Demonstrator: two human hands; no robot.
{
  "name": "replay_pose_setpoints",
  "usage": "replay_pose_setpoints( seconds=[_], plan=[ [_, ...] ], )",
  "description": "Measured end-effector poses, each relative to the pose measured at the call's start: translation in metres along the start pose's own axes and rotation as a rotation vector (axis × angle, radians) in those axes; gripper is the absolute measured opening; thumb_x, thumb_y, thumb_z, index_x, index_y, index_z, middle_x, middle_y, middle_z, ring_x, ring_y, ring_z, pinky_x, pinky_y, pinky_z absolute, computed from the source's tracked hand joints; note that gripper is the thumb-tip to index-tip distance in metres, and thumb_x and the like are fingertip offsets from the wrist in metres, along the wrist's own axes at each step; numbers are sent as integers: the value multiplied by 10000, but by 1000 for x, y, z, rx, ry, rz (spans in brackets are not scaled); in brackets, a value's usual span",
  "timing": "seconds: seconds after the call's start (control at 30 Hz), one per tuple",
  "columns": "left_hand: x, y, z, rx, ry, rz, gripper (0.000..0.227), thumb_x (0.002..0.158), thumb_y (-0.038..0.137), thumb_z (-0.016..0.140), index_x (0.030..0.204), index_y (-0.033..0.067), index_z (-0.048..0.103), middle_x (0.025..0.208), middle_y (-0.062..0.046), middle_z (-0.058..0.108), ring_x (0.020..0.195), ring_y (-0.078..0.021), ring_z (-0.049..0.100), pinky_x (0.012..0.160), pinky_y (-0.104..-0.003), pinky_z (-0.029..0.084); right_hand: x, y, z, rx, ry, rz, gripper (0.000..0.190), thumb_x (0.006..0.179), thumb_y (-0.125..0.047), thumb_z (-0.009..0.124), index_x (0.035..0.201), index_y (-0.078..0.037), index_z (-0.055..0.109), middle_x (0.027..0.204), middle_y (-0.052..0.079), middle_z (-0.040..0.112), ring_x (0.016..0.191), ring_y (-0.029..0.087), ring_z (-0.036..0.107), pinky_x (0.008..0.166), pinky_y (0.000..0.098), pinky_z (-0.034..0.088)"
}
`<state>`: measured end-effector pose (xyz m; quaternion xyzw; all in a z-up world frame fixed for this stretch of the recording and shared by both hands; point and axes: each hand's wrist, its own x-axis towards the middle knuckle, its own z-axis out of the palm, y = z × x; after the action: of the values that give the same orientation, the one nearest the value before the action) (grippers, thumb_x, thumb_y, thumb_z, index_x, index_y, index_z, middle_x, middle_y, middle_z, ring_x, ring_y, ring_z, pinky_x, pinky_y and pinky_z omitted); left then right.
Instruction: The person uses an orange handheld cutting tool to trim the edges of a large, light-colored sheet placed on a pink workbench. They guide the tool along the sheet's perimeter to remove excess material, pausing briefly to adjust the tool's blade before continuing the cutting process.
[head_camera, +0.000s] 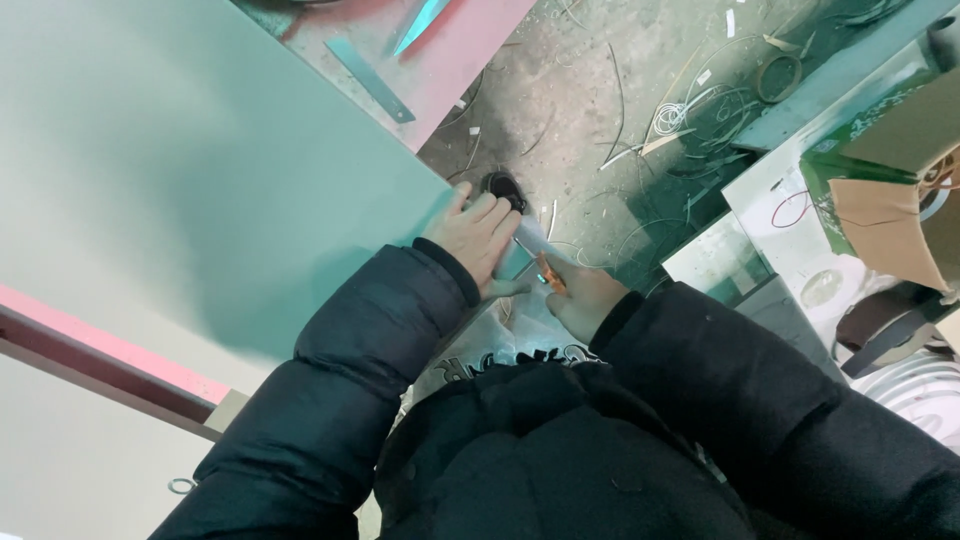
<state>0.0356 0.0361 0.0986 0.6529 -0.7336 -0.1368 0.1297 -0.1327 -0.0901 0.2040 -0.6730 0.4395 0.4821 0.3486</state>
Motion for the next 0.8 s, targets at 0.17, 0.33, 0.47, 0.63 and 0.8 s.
replay_pose_setpoints(
  seconds=[0.17, 0.33, 0.47, 0.63, 0.8],
  plan=[
    [3, -1, -1, -8, 130, 3, 572, 931, 490, 743, 1370, 132, 664, 1175, -82, 575, 1157, -322, 577, 1193, -599, 336, 13, 6, 5, -87, 0, -12, 769, 1099, -417, 650, 1830, -237, 493, 1604, 205, 738, 1551, 403, 676, 1282, 522, 552],
    [1, 0, 18, -50, 241, 7, 587, 873, 550, 838, 1319, 206, 673, 1118, -85, 564, 1079, -330, 575, 1127, -617, 370, 17, 7, 10, -76, -3, -13, 730, 1112, -381, 641, 1811, -209, 519, 1605, 235, 734, 1540, 440, 678, 1283, 539, 552],
    [2, 0, 3, -46, 253, 6, 503, 899, 467, 829, 1303, 223, 656, 1109, -55, 542, 1048, -320, 569, 1114, -597, 381, 25, 15, 13, -82, -14, -11, 748, 1111, -400, 634, 1827, -235, 494, 1603, 214, 736, 1556, 416, 669, 1285, 520, 547],
    [0, -1, 10, -42, 221, 2, 555, 859, 496, 859, 1308, 240, 657, 1122, -75, 552, 1067, -325, 573, 1132, -612, 366, 36, 26, 18, -68, -8, -27, 781, 1100, -387, 654, 1842, -222, 476, 1611, 219, 732, 1563, 415, 665, 1285, 508, 546],
    [1, 0, 12, -56, 176, -14, 724, 792, 649, 906, 1373, 273, 692, 1138, -84, 599, 1086, -329, 602, 1135, -615, 374, 100, 80, 62, -88, 28, -71, 744, 1065, -401, 671, 1769, -181, 580, 1575, 267, 751, 1534, 461, 682, 1295, 522, 548]
  ],
)
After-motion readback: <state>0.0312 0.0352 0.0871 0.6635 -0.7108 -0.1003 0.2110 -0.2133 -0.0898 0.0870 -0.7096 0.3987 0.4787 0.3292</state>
